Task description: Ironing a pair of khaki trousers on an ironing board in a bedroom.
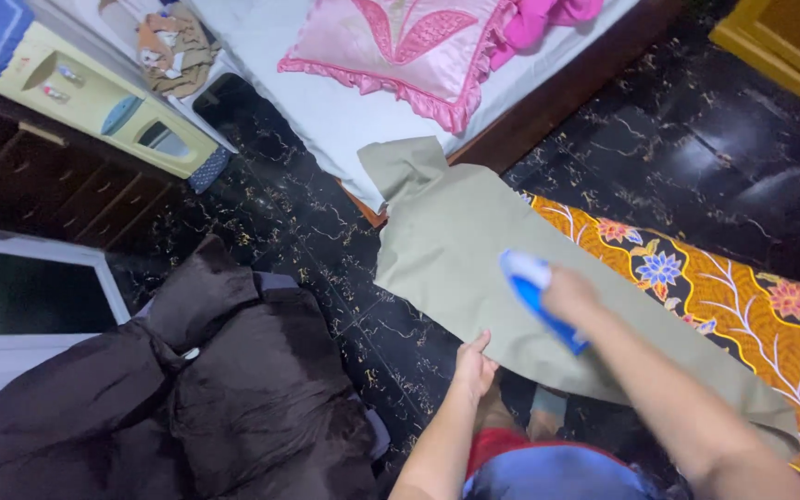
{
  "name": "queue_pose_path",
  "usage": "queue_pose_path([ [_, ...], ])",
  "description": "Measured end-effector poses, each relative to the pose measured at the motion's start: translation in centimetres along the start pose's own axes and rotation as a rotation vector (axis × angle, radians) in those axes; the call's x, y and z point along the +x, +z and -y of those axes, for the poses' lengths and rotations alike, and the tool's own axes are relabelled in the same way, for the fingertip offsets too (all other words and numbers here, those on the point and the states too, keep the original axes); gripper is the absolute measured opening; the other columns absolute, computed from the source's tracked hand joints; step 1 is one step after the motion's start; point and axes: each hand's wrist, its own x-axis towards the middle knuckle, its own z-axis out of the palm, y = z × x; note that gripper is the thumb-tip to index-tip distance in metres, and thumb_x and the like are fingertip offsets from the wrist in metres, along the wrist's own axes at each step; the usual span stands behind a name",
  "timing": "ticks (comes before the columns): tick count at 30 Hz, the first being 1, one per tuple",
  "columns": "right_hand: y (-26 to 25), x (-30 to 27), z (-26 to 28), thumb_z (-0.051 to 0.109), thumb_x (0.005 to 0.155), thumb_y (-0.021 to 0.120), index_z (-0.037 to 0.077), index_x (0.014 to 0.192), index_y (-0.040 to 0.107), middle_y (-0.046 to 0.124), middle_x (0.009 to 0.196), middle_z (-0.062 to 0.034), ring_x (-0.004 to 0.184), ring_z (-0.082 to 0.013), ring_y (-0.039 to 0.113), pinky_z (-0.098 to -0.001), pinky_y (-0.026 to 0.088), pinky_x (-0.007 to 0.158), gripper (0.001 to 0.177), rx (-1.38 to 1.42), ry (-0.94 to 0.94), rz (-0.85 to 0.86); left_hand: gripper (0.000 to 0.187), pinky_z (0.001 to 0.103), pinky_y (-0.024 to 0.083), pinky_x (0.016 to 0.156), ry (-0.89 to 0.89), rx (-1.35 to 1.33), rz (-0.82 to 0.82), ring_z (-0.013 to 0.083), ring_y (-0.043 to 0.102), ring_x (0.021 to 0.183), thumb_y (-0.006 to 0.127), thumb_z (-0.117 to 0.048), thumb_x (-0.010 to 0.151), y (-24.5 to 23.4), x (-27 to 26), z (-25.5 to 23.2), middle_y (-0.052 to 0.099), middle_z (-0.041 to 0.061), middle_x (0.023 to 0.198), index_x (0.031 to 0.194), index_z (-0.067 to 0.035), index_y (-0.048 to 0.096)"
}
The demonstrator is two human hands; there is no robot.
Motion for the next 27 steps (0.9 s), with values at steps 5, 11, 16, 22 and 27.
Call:
queue_pose_path([
  [5,-0.7,-2.6,3.0,0.015,0.091,0.055,0.01,0.118,0.065,0.075,0.106,-0.0229,0.103,-0.0409,0.073,-0.0534,0.056,0.09,0.029,-0.131,-0.074,-0.035,0.039,0.05,0.06,0.092,-0.029,0.03,0.01,0.0361,0.071,0.109,0.062,-0.013,0.099,-1.4,2.2,0.4,0.069,0.021,0.126,0.131,0.007,0.057],
  [11,-3.9,-1.3,-8.9,0.019,0.093,0.055,0.013,0.124,0.065,0.074,0.109,-0.0227,0.103,-0.0423,0.072,-0.055,0.056,0.089,0.033,-0.055,0.123,-0.201,0.044,0.05,0.057,0.1,-0.041,-0.038,0.087,0.0347,0.07,0.117,0.06,-0.017,0.1,0.3,0.5,0.6,0.067,0.021,0.133,0.137,0.006,0.054],
  [16,-7.8,-4.7,-20.2,0.019,0.085,0.069,0.009,0.128,0.068,0.073,0.112,-0.0266,0.101,-0.0442,0.072,-0.0551,0.056,0.089,0.044,-0.034,0.292,-0.253,0.047,0.049,0.054,0.103,-0.129,-0.056,0.115,0.0353,0.068,0.119,0.059,-0.023,0.101,0.8,0.0,3.3,0.066,0.021,0.135,0.14,0.003,0.051],
  [22,-6.0,-6.7,-18.4,0.028,0.083,0.071,0.017,0.118,0.074,0.076,0.113,-0.0196,0.104,-0.0369,0.074,-0.0492,0.057,0.092,0.037,0.007,0.182,-0.058,0.04,0.046,0.062,0.084,-0.071,0.1,0.081,0.0343,0.073,0.105,0.061,-0.018,0.1,1.6,-1.8,4.5,0.07,0.02,0.124,0.132,0.006,0.056],
  [27,-5.3,-11.0,-8.9,0.019,0.084,0.061,0.021,0.114,0.073,0.076,0.109,-0.0153,0.105,-0.036,0.072,-0.0511,0.056,0.091,0.032,-0.179,-0.045,0.006,0.037,0.039,0.061,0.07,0.024,0.084,0.126,0.0317,0.074,0.093,0.063,-0.017,0.102,-3.1,2.5,6.7,0.072,0.021,0.116,0.128,0.01,0.059],
])
